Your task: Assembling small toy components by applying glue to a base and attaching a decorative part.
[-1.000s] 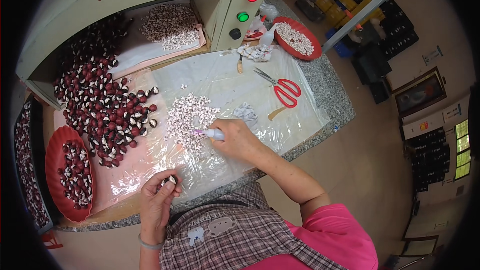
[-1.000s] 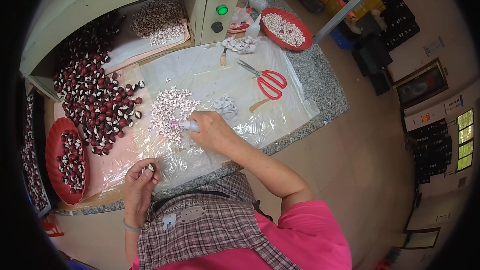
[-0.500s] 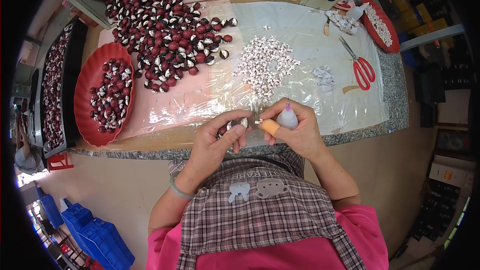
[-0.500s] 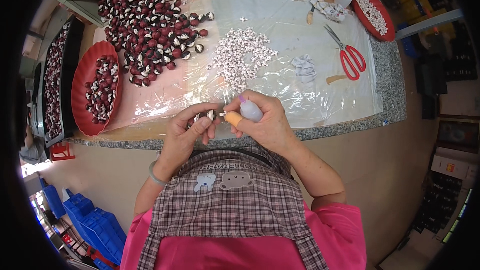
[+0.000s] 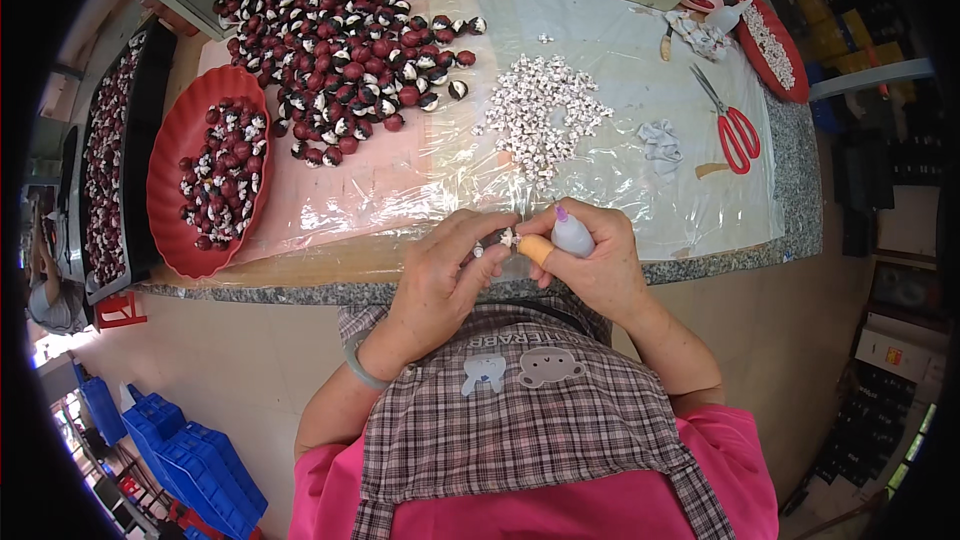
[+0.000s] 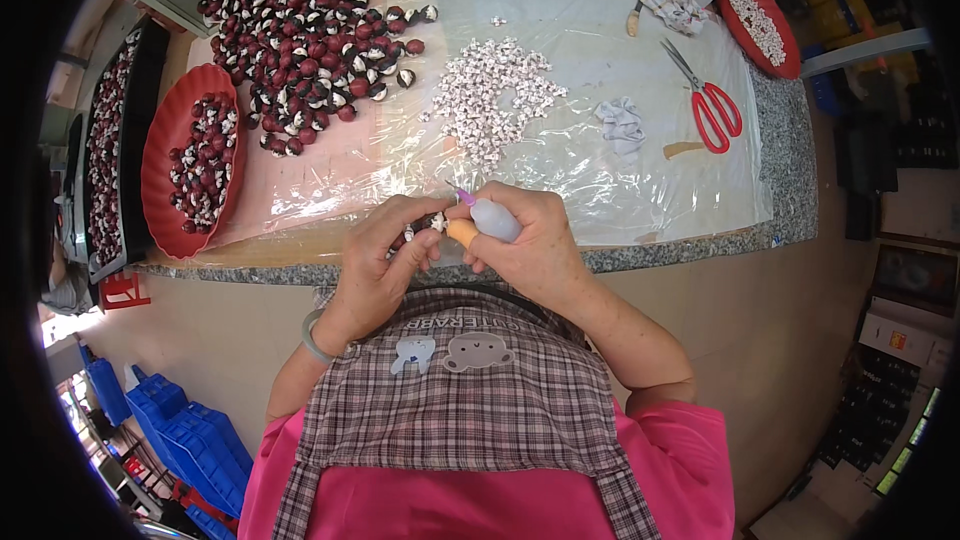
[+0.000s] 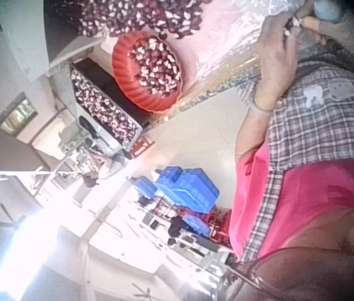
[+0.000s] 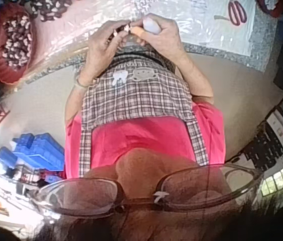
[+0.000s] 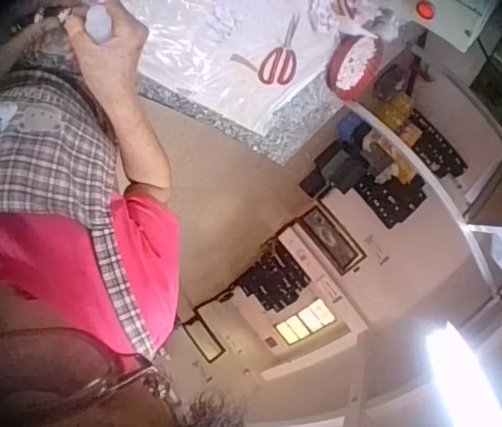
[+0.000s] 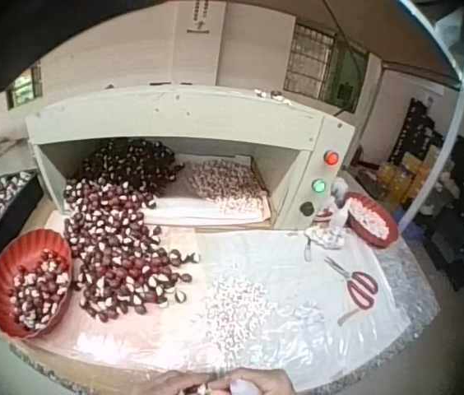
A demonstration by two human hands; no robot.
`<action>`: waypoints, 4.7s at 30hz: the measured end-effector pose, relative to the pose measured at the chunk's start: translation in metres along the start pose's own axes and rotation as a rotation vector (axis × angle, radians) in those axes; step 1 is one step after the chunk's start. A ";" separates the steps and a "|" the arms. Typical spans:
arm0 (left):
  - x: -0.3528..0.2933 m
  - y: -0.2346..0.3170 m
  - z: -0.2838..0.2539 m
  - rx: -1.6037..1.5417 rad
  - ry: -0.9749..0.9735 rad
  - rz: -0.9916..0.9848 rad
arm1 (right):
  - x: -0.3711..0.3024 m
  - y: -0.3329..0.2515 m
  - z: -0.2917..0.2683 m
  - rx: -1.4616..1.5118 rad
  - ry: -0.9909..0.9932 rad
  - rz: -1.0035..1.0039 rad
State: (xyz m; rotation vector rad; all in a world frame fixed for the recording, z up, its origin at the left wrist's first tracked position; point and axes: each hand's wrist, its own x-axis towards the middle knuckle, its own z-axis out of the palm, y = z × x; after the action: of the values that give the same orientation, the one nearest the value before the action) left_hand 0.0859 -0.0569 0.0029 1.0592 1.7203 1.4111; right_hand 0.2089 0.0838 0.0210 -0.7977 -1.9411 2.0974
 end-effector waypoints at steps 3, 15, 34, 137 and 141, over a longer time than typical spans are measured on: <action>-0.002 -0.003 0.003 0.134 0.057 0.126 | -0.002 0.007 0.006 -0.001 0.030 -0.086; -0.008 -0.014 -0.013 -0.872 0.055 -0.258 | 0.005 -0.002 0.003 0.068 0.030 -0.077; 0.015 -0.028 -0.115 1.087 0.582 0.363 | -0.001 0.005 -0.013 -0.077 0.071 -0.064; -0.010 -0.029 -0.027 -0.852 0.072 -0.317 | 0.029 0.012 -0.046 -0.708 0.095 -0.376; -0.008 -0.027 -0.026 -0.852 0.065 -0.322 | 0.025 0.016 -0.034 -0.841 0.133 -0.349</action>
State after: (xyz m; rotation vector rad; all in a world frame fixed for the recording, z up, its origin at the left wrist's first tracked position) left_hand 0.0621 -0.0781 -0.0184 0.2576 1.0565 1.7124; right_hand 0.2083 0.1229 -0.0014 -0.6132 -2.6422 0.9723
